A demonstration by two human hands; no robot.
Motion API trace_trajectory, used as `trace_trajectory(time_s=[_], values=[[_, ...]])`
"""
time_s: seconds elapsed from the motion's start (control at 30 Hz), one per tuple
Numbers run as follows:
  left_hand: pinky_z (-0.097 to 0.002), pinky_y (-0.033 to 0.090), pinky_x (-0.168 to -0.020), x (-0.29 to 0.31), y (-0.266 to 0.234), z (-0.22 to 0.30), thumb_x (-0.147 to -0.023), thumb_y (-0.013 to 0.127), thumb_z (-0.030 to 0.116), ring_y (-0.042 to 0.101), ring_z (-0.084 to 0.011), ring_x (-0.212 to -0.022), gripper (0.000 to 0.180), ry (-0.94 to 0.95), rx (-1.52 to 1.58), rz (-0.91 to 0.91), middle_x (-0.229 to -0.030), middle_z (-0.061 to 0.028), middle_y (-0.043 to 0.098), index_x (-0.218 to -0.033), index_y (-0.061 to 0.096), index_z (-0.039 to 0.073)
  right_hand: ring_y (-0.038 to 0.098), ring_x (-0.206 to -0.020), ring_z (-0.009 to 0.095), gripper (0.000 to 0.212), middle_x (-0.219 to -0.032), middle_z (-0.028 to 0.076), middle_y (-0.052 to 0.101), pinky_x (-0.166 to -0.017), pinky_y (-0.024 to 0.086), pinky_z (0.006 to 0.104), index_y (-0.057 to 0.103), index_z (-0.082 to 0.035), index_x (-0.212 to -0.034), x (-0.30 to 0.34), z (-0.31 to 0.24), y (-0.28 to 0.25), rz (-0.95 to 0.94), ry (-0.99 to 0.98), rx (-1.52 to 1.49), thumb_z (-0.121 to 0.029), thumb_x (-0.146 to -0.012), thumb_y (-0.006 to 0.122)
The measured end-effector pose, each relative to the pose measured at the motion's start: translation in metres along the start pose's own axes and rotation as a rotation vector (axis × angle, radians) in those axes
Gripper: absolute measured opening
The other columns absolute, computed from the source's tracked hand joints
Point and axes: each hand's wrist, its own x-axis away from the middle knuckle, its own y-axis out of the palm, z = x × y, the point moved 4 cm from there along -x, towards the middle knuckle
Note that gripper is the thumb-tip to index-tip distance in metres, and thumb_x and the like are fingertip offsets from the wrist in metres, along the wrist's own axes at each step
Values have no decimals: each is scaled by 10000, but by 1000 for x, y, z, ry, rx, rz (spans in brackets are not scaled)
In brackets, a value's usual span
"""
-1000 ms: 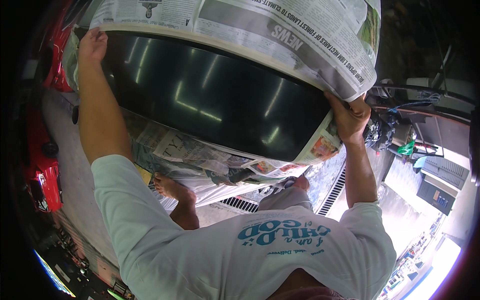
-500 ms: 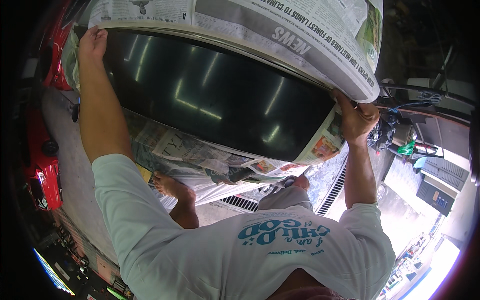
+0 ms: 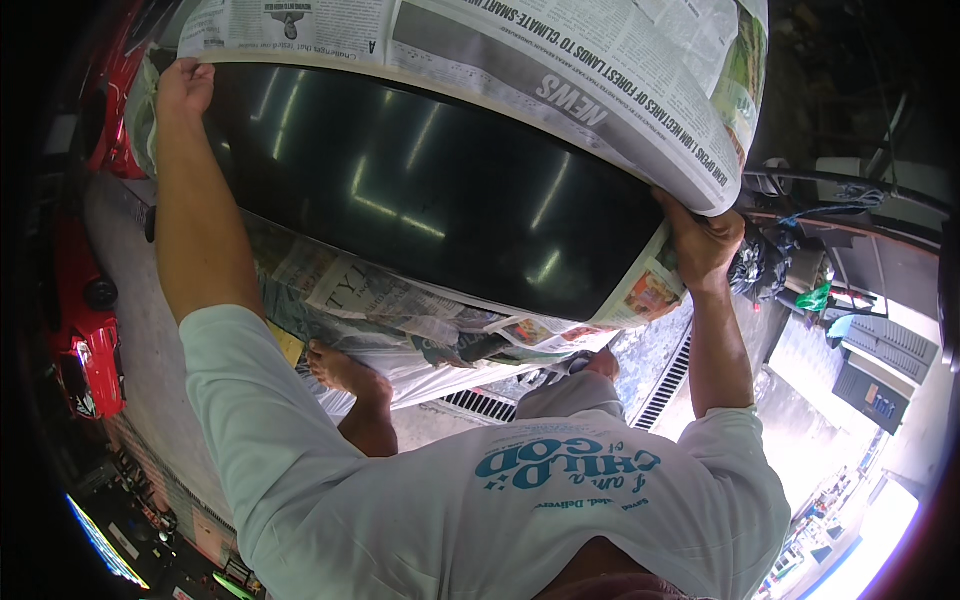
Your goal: The person tapes newspaper sheets onto a car hood to mask the surface. They smooth the paper and secure it with masking tape, covering the hood progressively.
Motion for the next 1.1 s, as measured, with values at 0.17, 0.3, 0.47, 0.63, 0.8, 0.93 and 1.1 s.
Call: trace_trajectory(time_s=[0.17, 0.3, 0.47, 0.63, 0.8, 0.93, 1.1], values=[[-316, 355, -589, -3, 3, 0, -887, 486, -105, 506, -202, -801, 215, 27, -71, 61, -1062, -140, 589, -1085, 548, -50, 705, -992, 112, 260, -1068, 70, 799, -902, 554, 279, 773, 21, -1148, -3, 0, 1, -59, -79, 64, 25, -890, 803], [-311, 352, -565, 1, 8, 0, -884, 479, -115, 495, -196, -759, 214, 47, -151, 107, -1052, -144, 608, -1069, 571, -59, 702, -999, 109, 244, -1085, 65, 796, -915, 535, 267, 774, 16, -1154, -4, -1, -1, -96, -162, 127, 19, -910, 786], [-303, 353, -545, -5, 10, -1, -918, 456, -91, 496, -196, -791, 217, 67, -295, 81, -1060, -135, 570, -1108, 555, -56, 730, -1001, 152, 224, -1067, 108, 792, -886, 555, 289, 767, 13, -1137, -3, 4, -4, -103, -245, 184, 26, -914, 776], [-297, 361, -537, -16, 2, 1, -916, 463, -107, 499, -195, -785, 220, 98, -273, 87, -1064, -133, 568, -1110, 553, -54, 724, -983, 135, 230, -1057, 101, 796, -864, 558, 285, 770, 10, -1143, -9, -6, -4, -87, -252, 163, 28, -914, 774], [-303, 372, -543, -26, -2, 2, -926, 451, -112, 515, -202, -790, 209, 104, -272, 61, -1070, -142, 566, -1109, 536, -57, 695, -982, 101, 247, -1071, 90, 799, -873, 556, 279, 766, 17, -1160, -9, 1, -5, -108, -195, 134, 27, -913, 776], [-307, 367, -542, -29, -3, 1, -936, 447, -111, 513, -205, -783, 197, 100, -278, 71, -1071, -156, 560, -1115, 510, -63, 695, -987, 105, 258, -1083, 94, 796, -882, 556, 280, 763, 20, -1167, -10, -5, -6, -97, -177, 180, 38, -911, 771], [-295, 339, -554, -32, -1, 1, -897, 421, -156, 459, -190, -733, 210, 115, -277, 114, -1077, -169, 586, -1050, 534, -67, 698, -983, 112, 257, -1080, 86, 793, -878, 563, 288, 762, 17, -1168, -16, -5, -12, -126, -140, 182, 31, -911, 772]])
